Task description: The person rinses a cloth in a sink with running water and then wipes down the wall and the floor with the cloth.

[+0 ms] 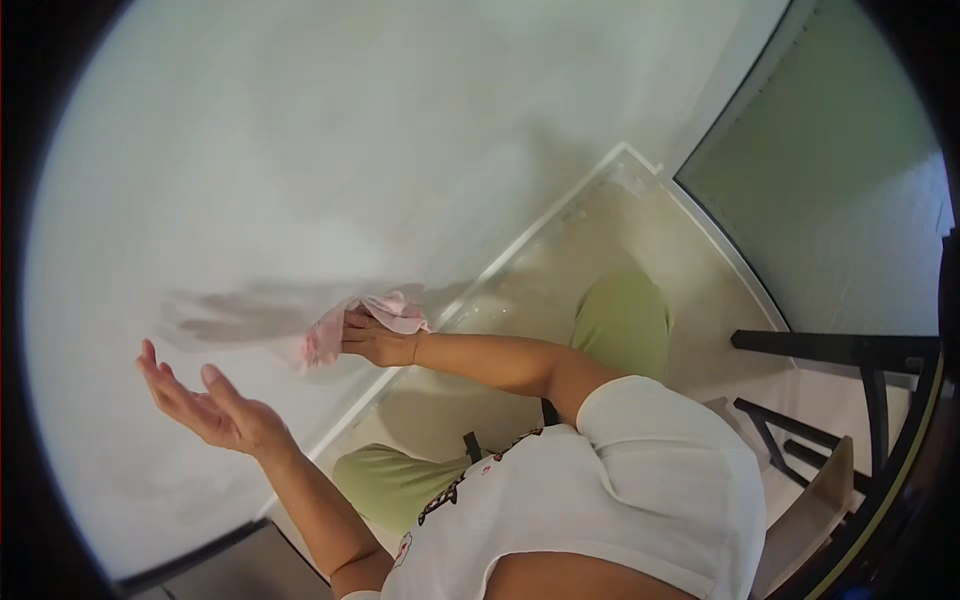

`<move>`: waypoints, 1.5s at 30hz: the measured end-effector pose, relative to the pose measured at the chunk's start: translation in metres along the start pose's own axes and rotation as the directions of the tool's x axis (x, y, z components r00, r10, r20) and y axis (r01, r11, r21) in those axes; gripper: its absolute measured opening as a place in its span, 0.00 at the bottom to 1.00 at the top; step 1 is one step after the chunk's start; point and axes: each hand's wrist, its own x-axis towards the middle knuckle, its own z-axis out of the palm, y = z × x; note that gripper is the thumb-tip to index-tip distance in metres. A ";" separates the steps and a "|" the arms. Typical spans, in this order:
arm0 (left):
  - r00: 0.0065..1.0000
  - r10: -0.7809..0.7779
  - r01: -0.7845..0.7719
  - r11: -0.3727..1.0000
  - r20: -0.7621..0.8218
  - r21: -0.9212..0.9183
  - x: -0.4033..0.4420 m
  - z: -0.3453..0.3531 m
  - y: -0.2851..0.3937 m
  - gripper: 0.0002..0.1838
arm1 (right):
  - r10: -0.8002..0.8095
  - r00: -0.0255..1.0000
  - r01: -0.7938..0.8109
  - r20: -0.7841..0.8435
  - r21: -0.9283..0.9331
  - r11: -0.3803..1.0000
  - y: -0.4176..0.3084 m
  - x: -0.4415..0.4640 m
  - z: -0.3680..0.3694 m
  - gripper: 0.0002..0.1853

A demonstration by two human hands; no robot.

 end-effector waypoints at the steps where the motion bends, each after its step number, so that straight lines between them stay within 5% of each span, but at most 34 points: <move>1: 0.998 0.060 -0.060 0.998 0.025 -0.001 0.006 0.021 0.010 0.25 | 0.026 0.998 -0.025 -0.048 0.027 0.999 0.012 -0.003 -0.024 0.18; 4: 0.986 0.164 -0.163 0.984 0.015 -0.071 0.018 0.052 0.015 0.24 | 0.284 0.826 -0.241 -0.487 0.151 0.959 0.056 -0.002 -0.144 0.18; 6: 0.931 0.344 -0.362 0.909 0.118 0.205 0.026 0.060 0.014 0.25 | 0.565 0.471 -0.408 -0.678 0.400 0.821 0.114 -0.013 -0.225 0.22; 7: 0.929 0.350 -0.367 0.908 0.118 0.200 0.029 0.062 0.009 0.25 | 0.744 0.170 -0.300 -0.647 0.685 0.664 0.136 -0.016 -0.270 0.24; 9: 0.904 0.413 -0.426 0.852 0.108 0.304 0.033 0.059 0.001 0.25 | 0.188 0.420 -0.512 -0.888 -0.061 0.857 0.213 -0.056 -0.326 0.26; 11: 0.907 0.411 -0.419 0.852 0.096 0.314 0.037 0.058 -0.007 0.26 | -0.234 0.569 -0.551 -0.788 -0.577 0.603 0.269 -0.091 -0.361 0.28; 12: 0.907 0.413 -0.415 0.851 0.077 0.321 0.040 0.057 -0.008 0.27 | -0.138 0.432 -0.537 -0.891 -0.377 0.754 0.262 -0.088 -0.368 0.30; 13: 0.935 0.351 -0.349 0.885 0.051 0.309 0.040 0.059 -0.004 0.29 | -0.058 0.351 -0.588 -0.935 -0.268 0.763 0.262 -0.089 -0.366 0.28; 15: 0.937 0.346 -0.343 0.890 0.045 0.301 0.041 0.061 -0.005 0.30 | 0.030 0.285 -0.801 -0.958 -0.221 0.556 0.274 -0.088 -0.312 0.25; 17: 0.935 0.351 -0.348 0.891 0.043 0.293 0.043 0.059 -0.001 0.32 | 0.061 0.378 -0.908 -0.924 -0.357 0.219 0.292 -0.090 -0.209 0.22; 19: 0.941 0.326 -0.334 0.866 0.086 0.373 0.043 0.055 0.004 0.32 | 0.376 0.431 -0.867 -0.820 -0.262 0.423 0.174 -0.054 -0.120 0.26; 21: 0.946 0.311 -0.323 0.902 0.087 0.286 0.043 0.051 0.007 0.32 | 0.578 0.603 -0.761 -0.550 -0.179 0.624 0.077 -0.041 -0.043 0.31; 23: 0.942 0.327 -0.334 0.937 0.077 0.101 0.045 0.050 0.007 0.33 | 0.594 0.765 -0.624 -0.248 -0.057 0.779 0.016 -0.046 0.000 0.36; 26: 0.922 0.374 -0.387 0.893 0.099 0.229 0.052 0.041 0.001 0.35 | 0.617 0.732 -0.654 -0.290 -0.042 0.756 0.024 -0.051 -0.011 0.35; 27: 0.922 0.375 -0.384 0.865 0.092 0.324 0.056 0.038 -0.004 0.35 | 0.673 0.699 -0.704 -0.242 -0.065 0.707 0.041 -0.045 -0.052 0.35; 28: 0.921 0.378 -0.388 0.866 0.097 0.316 0.057 0.038 -0.002 0.35 | 0.499 0.492 -0.684 -0.713 0.038 0.728 0.065 -0.039 -0.073 0.33; 29: 0.910 0.386 -0.413 0.801 0.152 0.433 0.060 0.036 0.000 0.35 | 0.444 0.379 -0.781 -0.812 -0.023 0.624 0.101 -0.038 -0.099 0.32; 30: 0.898 0.387 -0.435 0.720 0.208 0.541 0.062 0.037 0.000 0.35 | 0.573 0.292 -0.864 -0.766 0.047 0.502 0.139 -0.046 -0.134 0.30; 31: 0.903 0.391 -0.426 0.763 0.178 0.486 0.060 0.037 -0.003 0.36 | 0.555 0.453 -0.891 -0.698 -0.344 0.296 0.150 -0.055 -0.195 0.25; 32: 0.902 0.391 -0.430 0.759 0.186 0.489 0.060 0.033 -0.004 0.36 | 0.307 0.415 -0.884 -0.856 -0.300 0.360 0.208 -0.078 -0.232 0.21; 33: 0.888 0.408 -0.458 0.733 0.214 0.503 0.060 0.031 -0.005 0.36 | 0.372 0.262 -0.844 -0.890 -0.024 0.535 0.249 -0.101 -0.266 0.24; 35: 0.874 0.418 -0.484 0.708 0.248 0.514 0.056 0.027 -0.007 0.36 | 0.469 -0.068 -0.414 -0.880 0.453 0.789 0.324 -0.145 -0.332 0.30; 36: 0.878 0.391 -0.478 0.690 0.275 0.544 0.056 0.026 -0.007 0.38 | 0.723 -0.126 -0.054 -0.680 0.732 0.679 0.334 -0.161 -0.348 0.40; 37: 0.883 0.364 -0.470 0.672 0.298 0.572 0.055 0.026 -0.006 0.40 | 0.721 -0.131 -0.059 -0.681 0.731 0.680 0.323 -0.158 -0.344 0.40; 39: 0.889 0.356 -0.457 0.670 0.286 0.585 0.050 0.034 -0.005 0.42 | 0.655 -0.348 -0.131 -0.671 0.726 0.675 0.283 -0.130 -0.313 0.26; 40: 0.894 0.351 -0.448 0.659 0.280 0.604 0.049 0.036 -0.004 0.43 | 0.611 -0.344 -0.304 -0.713 0.701 0.645 0.261 -0.115 -0.267 0.27; 41: 0.892 0.353 -0.452 0.660 0.283 0.600 0.051 0.036 -0.004 0.43 | 0.588 -0.246 -0.649 -0.771 0.581 0.491 0.234 -0.099 -0.200 0.29; 42: 0.889 0.359 -0.458 0.665 0.285 0.591 0.052 0.036 -0.005 0.43 | 0.614 -0.105 -0.939 -0.782 0.281 0.197 0.203 -0.085 -0.137 0.31; 43: 0.884 0.367 -0.468 0.668 0.290 0.579 0.053 0.036 -0.005 0.43 | 0.718 -0.014 -0.999 -0.696 0.041 0.021 0.165 -0.069 -0.078 0.34; 44: 0.880 0.374 -0.475 0.666 0.293 0.575 0.053 0.035 -0.006 0.43 | 0.677 -0.018 -0.833 -0.735 0.386 0.397 0.119 -0.057 -0.014 0.37; 45: 0.873 0.373 -0.487 0.642 0.314 0.591 0.054 0.033 -0.009 0.44 | 0.896 0.093 -0.729 -0.434 0.583 0.358 0.067 -0.054 0.019 0.38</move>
